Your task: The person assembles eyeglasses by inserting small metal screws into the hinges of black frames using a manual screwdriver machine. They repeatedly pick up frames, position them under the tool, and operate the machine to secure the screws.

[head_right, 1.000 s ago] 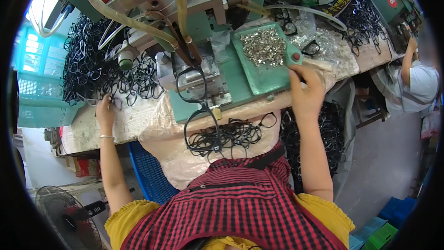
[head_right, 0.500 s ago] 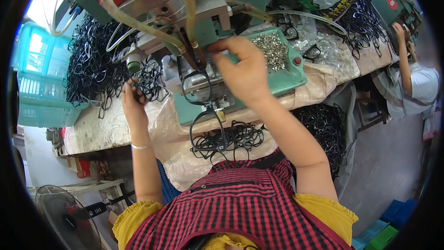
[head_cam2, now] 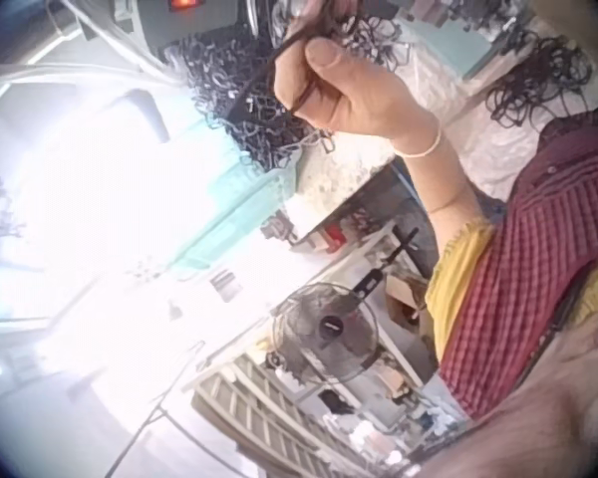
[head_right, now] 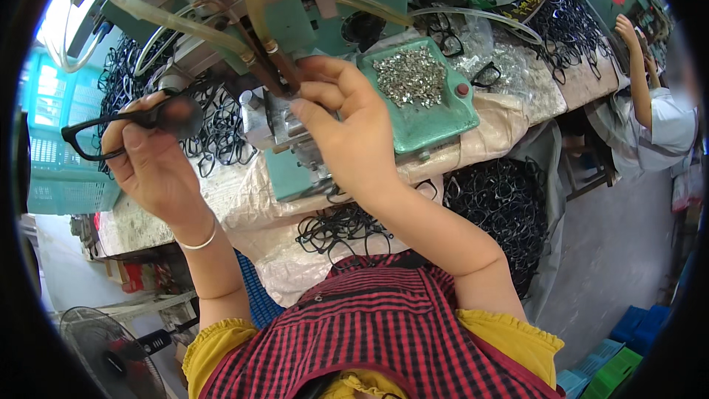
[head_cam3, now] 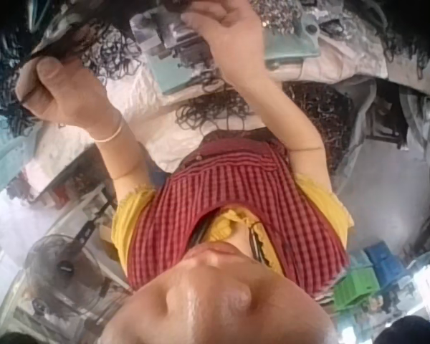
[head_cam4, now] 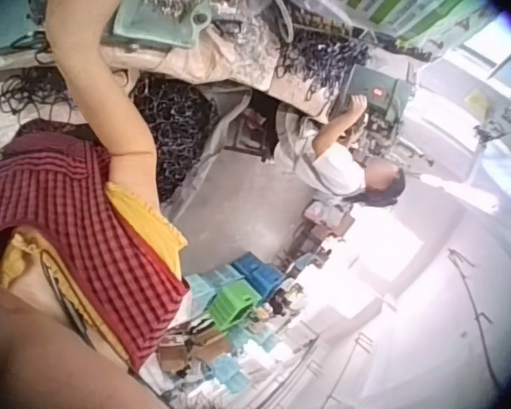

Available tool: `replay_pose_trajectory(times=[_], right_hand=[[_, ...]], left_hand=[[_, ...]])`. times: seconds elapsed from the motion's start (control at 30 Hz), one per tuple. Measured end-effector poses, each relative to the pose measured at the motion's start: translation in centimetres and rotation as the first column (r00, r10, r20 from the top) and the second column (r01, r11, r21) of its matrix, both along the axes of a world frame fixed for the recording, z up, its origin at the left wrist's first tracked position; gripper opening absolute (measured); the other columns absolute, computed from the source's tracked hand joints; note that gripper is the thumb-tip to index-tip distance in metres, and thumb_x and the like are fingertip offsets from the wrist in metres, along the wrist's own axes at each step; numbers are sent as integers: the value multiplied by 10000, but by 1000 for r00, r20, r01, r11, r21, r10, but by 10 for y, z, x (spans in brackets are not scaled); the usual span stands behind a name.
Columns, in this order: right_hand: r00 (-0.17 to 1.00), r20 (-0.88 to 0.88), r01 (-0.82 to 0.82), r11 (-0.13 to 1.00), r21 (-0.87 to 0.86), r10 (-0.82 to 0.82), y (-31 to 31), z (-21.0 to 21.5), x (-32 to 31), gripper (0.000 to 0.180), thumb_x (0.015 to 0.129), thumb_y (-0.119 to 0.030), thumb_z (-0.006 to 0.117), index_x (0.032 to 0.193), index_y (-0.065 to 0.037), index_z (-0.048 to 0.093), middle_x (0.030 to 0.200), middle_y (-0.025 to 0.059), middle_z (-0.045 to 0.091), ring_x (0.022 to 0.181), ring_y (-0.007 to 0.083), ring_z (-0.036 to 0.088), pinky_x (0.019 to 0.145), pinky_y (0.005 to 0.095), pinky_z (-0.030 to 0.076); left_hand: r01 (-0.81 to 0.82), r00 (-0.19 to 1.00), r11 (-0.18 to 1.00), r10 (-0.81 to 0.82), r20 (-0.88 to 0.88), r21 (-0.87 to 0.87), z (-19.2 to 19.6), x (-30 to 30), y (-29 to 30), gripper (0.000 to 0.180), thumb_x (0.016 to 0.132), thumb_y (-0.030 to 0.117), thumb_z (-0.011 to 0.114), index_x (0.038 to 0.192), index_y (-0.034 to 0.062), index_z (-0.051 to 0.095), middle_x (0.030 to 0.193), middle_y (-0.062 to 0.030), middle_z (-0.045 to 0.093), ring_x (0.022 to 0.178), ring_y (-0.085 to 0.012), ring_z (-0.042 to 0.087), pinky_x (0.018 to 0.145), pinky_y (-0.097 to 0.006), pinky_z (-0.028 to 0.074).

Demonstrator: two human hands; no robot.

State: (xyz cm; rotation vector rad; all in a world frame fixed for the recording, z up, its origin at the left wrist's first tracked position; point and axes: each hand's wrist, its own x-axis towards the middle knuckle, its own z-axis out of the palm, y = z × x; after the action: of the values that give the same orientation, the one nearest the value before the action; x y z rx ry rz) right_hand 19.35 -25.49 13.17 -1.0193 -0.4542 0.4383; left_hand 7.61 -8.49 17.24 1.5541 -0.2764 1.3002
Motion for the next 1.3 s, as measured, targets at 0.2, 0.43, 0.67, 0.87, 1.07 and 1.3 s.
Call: replay_pose_trajectory(times=[0.2, 0.43, 0.67, 0.87, 1.07, 1.3], right_hand=[[751, 657, 426, 807, -408, -64, -55, -29, 49, 268, 868, -43, 592, 1106, -2, 707, 1121, 162, 721, 1082, 298, 680, 961, 360, 507], [554, 820, 684, 639, -351, -143, -97, -81, 83, 252, 859, -7, 588, 1090, -23, 689, 1070, 160, 705, 1027, 328, 662, 923, 382, 503], [588, 798, 621, 559, -550, 132, -96, -75, 91, 150, 770, -86, 709, 916, -50, 718, 970, 148, 667, 1002, 354, 610, 951, 419, 462], [396, 908, 787, 458, -413, 139, -80, -93, 80, 119, 770, -121, 733, 863, -57, 696, 945, 120, 653, 950, 342, 606, 901, 429, 467], [678, 719, 660, 556, -505, -151, -80, -101, 77, 83, 870, -70, 688, 932, -24, 660, 842, 83, 687, 769, 196, 653, 739, 334, 512], [635, 760, 617, 684, -390, -139, -66, -79, 77, 142, 907, -21, 654, 1043, -13, 692, 941, 80, 699, 895, 162, 653, 847, 284, 489]], left_hand=[[-116, 940, 909, 230, -250, 400, -28, -15, -41, 34, 876, 75, 690, 902, 77, 712, 983, -123, 749, 851, -225, 696, 846, -440, 537], [-10, 939, 730, 242, -244, 683, -42, 7, -58, 205, 764, 87, 801, 958, 105, 741, 989, -87, 748, 822, -253, 678, 879, -483, 524], [-14, 930, 742, 256, -263, 670, -38, 9, -55, 191, 748, 120, 818, 931, 106, 766, 1006, -63, 752, 842, -243, 652, 874, -458, 525], [-84, 924, 784, 293, -247, 615, -57, -3, -64, 255, 749, 124, 817, 997, 116, 757, 1104, -68, 741, 946, -268, 684, 977, -475, 509], [-364, 754, 756, 582, -303, 544, -63, -80, -74, 241, 851, 77, 689, 1088, 32, 678, 1133, -163, 710, 1061, -307, 679, 968, -423, 519], [-606, 414, 341, 907, -82, 718, -20, -70, 29, 248, 846, -80, 667, 1072, 20, 685, 1146, -114, 713, 1108, -249, 640, 990, -358, 437]])
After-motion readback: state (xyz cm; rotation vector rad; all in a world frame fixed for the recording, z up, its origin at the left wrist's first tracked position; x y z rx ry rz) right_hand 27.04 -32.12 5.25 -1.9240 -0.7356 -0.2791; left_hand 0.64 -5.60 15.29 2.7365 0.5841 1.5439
